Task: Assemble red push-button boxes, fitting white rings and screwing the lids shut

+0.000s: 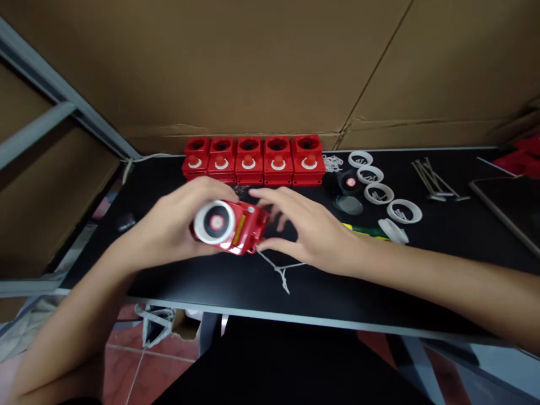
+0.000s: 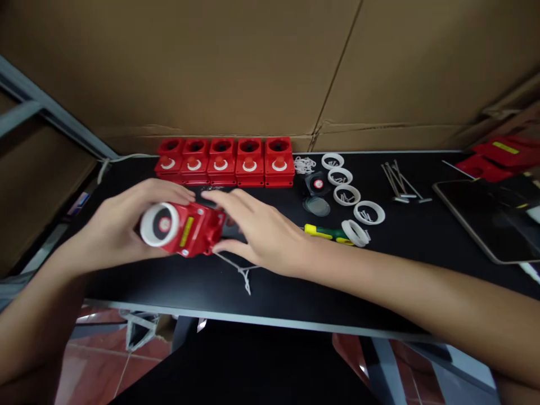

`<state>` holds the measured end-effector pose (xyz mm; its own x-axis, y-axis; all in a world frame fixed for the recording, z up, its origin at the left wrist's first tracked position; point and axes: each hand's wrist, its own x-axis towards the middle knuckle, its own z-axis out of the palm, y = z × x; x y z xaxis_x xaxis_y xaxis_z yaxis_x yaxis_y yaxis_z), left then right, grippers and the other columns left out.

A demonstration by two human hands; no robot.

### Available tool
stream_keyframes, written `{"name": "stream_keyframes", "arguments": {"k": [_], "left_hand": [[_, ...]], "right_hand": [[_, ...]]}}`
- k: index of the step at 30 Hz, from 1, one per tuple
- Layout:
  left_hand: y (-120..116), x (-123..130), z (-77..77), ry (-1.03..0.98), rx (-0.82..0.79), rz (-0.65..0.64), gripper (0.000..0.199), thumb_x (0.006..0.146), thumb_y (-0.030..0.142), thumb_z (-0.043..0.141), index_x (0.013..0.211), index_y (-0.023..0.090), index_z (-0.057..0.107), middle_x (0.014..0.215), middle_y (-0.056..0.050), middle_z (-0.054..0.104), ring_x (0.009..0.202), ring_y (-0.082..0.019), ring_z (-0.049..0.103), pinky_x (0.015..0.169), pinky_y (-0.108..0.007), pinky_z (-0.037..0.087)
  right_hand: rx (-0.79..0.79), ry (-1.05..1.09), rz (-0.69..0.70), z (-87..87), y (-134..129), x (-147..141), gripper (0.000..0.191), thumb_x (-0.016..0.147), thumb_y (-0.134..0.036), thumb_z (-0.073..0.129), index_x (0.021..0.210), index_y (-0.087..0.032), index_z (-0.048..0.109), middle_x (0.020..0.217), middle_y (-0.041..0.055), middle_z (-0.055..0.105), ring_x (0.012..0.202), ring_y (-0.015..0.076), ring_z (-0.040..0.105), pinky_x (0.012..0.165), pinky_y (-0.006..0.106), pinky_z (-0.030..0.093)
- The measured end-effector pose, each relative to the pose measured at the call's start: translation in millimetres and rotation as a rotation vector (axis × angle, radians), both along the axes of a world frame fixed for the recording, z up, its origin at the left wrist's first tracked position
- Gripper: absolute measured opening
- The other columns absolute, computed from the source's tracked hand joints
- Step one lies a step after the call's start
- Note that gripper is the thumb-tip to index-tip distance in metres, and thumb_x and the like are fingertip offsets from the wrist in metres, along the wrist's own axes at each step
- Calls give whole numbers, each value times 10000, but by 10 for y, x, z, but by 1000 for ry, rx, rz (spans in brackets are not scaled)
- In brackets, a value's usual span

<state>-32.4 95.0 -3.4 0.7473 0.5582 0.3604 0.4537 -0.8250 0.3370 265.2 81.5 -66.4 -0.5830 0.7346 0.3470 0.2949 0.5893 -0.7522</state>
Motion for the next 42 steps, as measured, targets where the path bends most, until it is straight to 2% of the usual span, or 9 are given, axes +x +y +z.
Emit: {"name": "stream_keyframes", "arguments": {"k": [3,6,11,18,25,28,33,38,42], "left_hand": [[112,-443,44,62,109,57,491,1036,550,836,1379,257,641,1459,-143,615,1526,-345,555,1312,-565,484],[282,-891,57,149,156,214,498,998,606,830,1315,243,704,1466,-153,459,1515,-355,456,1309,-563,462],[673,-1452,94,330,133,450,527,981,589,754,1323,191,699,1362,-159,573,1373,-385,525,1277,-656,398],[1353,-1835,-66,368,-47,515,742,801,425,697,1495,167,654,1558,-148,659,1450,-379,611,1298,-519,485],[1568,-1945,-362,398,-99,511,863,799,232,619,1658,175,551,1701,-129,619,1628,-334,537,1368,-494,442],[1493,-2018,-324,409,-61,533,898,826,214,608,1709,108,489,1841,-194,421,1722,-335,403,1423,-516,355],[1299,-2105,-243,434,-67,536,724,919,419,654,1608,196,633,1663,-152,642,1533,-356,618,1341,-518,473],[1243,-2027,-396,373,-30,588,774,944,685,690,1560,218,652,1656,-170,621,1509,-405,617,1309,-547,481],[1258,-1950,-472,353,-9,617,716,930,676,687,1480,217,665,1583,-172,668,1440,-393,655,1262,-537,512]], "right_hand": [[343,-108,91,107,242,-406,721,1050,-471,746,1658,-179,492,1600,169,552,1416,244,653,1146,455,676],[409,-256,67,196,524,-945,913,982,-438,834,1725,-148,391,1625,185,521,1426,291,630,1178,529,642],[522,-493,-36,311,968,-1796,983,1042,-363,748,1817,-126,193,1638,188,513,1513,276,561,1304,454,509],[417,-662,-150,366,1362,-2537,965,1003,-357,754,1743,31,271,1516,280,612,1410,309,655,1305,459,502],[260,-811,-185,330,1482,-2867,563,1069,-502,714,1487,-133,640,1471,140,649,1343,210,670,1173,445,630],[303,-799,-167,433,1421,-2800,550,1068,-486,718,1475,-124,643,1441,138,659,1322,204,675,1160,432,636],[412,-755,-141,794,1123,-2265,543,1144,-402,543,1584,-84,546,1506,211,616,1309,238,686,1117,396,612],[459,-822,-131,1060,653,-1225,473,1164,-393,385,1485,-126,608,1424,185,670,1140,264,705,871,331,496],[693,-824,-175,919,222,-227,483,1151,-408,340,1226,-154,744,1193,119,746,764,136,603,630,321,276]]}}
